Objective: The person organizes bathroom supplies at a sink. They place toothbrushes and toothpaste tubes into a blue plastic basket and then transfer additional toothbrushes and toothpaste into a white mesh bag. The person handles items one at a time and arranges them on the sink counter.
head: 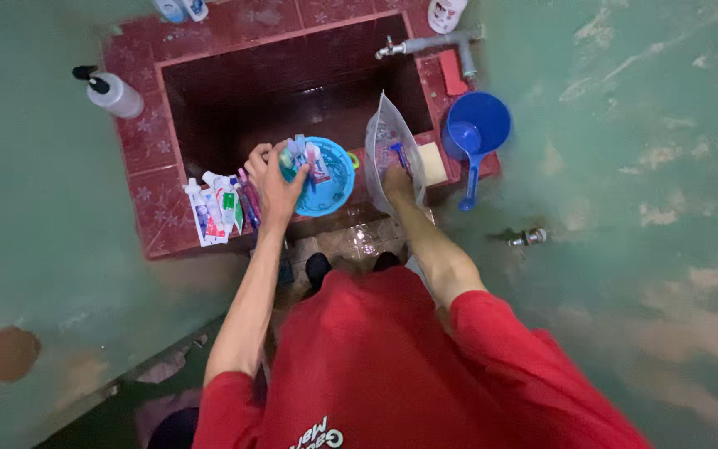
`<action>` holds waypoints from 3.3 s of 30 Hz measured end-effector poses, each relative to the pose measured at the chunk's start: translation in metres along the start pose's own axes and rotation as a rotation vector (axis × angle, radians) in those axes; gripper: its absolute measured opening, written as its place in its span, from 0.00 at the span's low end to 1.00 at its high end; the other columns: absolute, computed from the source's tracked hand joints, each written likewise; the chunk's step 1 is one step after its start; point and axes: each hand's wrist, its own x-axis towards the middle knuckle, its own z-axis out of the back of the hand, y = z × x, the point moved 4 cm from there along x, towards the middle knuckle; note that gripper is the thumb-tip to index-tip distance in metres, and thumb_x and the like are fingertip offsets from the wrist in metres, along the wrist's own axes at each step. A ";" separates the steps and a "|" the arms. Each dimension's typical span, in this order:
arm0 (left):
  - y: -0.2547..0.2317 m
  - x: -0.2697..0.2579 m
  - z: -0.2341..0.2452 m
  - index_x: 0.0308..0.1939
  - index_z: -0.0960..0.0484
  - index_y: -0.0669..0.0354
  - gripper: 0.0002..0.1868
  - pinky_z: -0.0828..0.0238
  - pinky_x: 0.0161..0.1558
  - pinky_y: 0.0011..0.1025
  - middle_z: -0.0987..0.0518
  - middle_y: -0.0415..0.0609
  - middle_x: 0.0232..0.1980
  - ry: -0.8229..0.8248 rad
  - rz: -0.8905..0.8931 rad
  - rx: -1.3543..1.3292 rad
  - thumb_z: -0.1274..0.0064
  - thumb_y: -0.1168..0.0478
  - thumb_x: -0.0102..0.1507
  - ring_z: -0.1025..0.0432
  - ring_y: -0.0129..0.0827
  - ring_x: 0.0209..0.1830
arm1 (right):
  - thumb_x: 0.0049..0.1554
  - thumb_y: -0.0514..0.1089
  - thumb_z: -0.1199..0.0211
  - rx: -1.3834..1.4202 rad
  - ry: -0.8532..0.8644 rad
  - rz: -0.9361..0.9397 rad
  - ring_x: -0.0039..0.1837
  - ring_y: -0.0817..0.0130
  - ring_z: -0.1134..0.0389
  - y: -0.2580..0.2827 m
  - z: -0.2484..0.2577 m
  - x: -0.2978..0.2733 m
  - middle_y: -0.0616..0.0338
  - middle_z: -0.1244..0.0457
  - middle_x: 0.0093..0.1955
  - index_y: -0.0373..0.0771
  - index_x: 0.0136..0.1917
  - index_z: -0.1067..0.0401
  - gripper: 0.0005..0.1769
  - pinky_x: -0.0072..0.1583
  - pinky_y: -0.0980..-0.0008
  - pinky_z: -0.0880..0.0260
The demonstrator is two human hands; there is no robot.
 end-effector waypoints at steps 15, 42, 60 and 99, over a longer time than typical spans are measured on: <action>-0.029 -0.003 0.001 0.56 0.18 0.55 0.21 0.39 0.64 0.46 0.29 0.56 0.61 -0.067 -0.045 -0.071 0.34 0.58 0.60 0.37 0.51 0.62 | 0.58 0.45 0.42 -0.123 0.051 -0.054 0.59 0.39 0.29 -0.020 0.018 -0.009 0.39 0.31 0.56 0.37 0.53 0.22 0.15 0.58 0.44 0.28; -0.091 -0.009 -0.003 0.60 0.22 0.63 0.24 0.27 0.45 0.32 0.22 0.55 0.56 0.326 -0.329 -0.667 0.37 0.67 0.61 0.26 0.39 0.42 | 0.53 0.41 0.26 0.259 -0.432 0.489 0.39 0.54 0.30 0.177 0.277 -0.175 0.45 0.34 0.36 0.32 0.44 0.29 0.14 0.44 0.59 0.32; 0.057 -0.010 0.004 0.38 0.19 0.69 0.09 0.26 0.35 0.34 0.18 0.57 0.36 0.147 -0.014 -0.520 0.36 0.66 0.61 0.21 0.39 0.31 | 0.64 0.38 0.38 0.680 -0.116 0.406 0.44 0.76 0.30 0.198 0.139 -0.102 0.59 0.30 0.43 0.34 0.52 0.23 0.06 0.47 0.74 0.29; 0.046 -0.017 -0.011 0.50 0.27 0.66 0.16 0.29 0.37 0.45 0.21 0.61 0.32 -0.054 -0.054 -0.347 0.41 0.72 0.60 0.23 0.54 0.34 | 0.53 0.34 0.29 0.491 -0.164 0.843 0.43 0.63 0.33 0.244 0.095 -0.113 0.53 0.36 0.42 0.33 0.46 0.32 0.12 0.46 0.65 0.31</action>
